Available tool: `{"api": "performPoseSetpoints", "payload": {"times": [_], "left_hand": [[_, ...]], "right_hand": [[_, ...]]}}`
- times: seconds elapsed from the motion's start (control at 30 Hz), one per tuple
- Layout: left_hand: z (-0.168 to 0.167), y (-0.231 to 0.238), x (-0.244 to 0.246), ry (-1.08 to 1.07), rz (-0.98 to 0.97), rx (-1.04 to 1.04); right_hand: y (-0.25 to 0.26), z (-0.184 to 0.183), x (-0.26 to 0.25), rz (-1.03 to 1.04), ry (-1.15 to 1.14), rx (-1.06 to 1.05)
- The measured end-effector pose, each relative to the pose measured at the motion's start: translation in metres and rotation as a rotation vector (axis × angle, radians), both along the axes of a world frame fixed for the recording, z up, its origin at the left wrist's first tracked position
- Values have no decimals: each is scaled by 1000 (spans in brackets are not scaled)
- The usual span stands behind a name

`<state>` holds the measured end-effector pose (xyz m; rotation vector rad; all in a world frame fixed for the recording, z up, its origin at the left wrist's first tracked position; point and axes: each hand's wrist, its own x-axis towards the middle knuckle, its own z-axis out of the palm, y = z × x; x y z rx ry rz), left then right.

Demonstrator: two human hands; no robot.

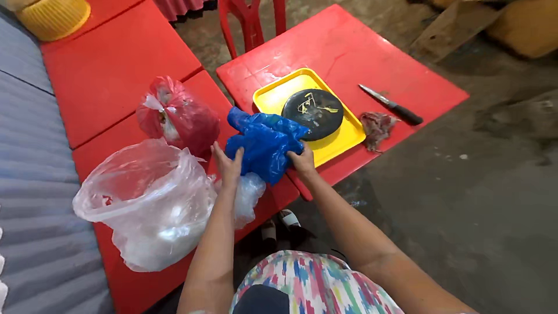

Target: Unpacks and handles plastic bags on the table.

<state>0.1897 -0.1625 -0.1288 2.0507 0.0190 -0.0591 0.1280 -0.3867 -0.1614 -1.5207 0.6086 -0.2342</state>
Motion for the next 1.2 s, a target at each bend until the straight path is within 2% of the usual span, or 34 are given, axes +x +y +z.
{"api": "performPoseSetpoints", "payload": {"times": [0.07, 0.13, 0.2, 0.27, 0.3, 0.37, 0.43, 0.57, 0.63, 0.67, 0.73, 0.8, 0.87, 0.93, 1.0, 1.03, 1.1, 1.17, 1.2], "left_hand": [[-6, -4, 9, 135, -89, -77], [4, -8, 8, 132, -233, -95], [15, -5, 6, 104, -241, -133], [9, 3, 6, 63, -149, -188], [3, 3, 7, 60, -113, -213], [-9, -1, 7, 112, -67, -253], [-10, -3, 5, 236, -118, -338], [18, -10, -9, 500, -637, -593], [21, -18, -11, 591, -838, -516], [15, -23, -10, 588, -820, -421], [-5, -40, 0, 553, -593, -262], [-15, -61, 14, 527, -482, -131], [-7, -84, 19, 454, -527, 206], [6, -101, 15, 305, -631, 670], [26, -112, 9, 244, -703, 963], [32, -113, 9, 203, -696, 1015], [37, -112, 16, 112, -638, 962], [42, -121, 26, 139, -559, 757], [43, -131, 29, 243, -513, 576]], "right_hand": [[-11, 4, -11, 98, -53, 7], [-41, 6, -35, 15, -105, 0], [-81, 4, -66, -299, -69, 33], [-117, -1, -96, -637, 37, 134], [-128, -4, -109, -722, 68, 166], [-134, -11, -128, -725, 56, 270], [-129, -22, -145, -666, 53, 374], [-111, -35, -174, -591, 76, 474], [-102, -41, -178, -562, 94, 528], [-98, -42, -178, -542, 120, 518], [-92, -38, -171, -525, 179, 466], [-91, -32, -165, -467, 195, 423], [-92, -31, -170, -386, 184, 418], [-97, -30, -186, -257, 143, 466], [-105, -33, -202, -139, 104, 556], [-110, -33, -207, -147, 78, 595], [-121, -31, -205, -268, 45, 636], [-133, -33, -190, -406, 44, 637], [-135, -33, -179, -444, 35, 623]]}}
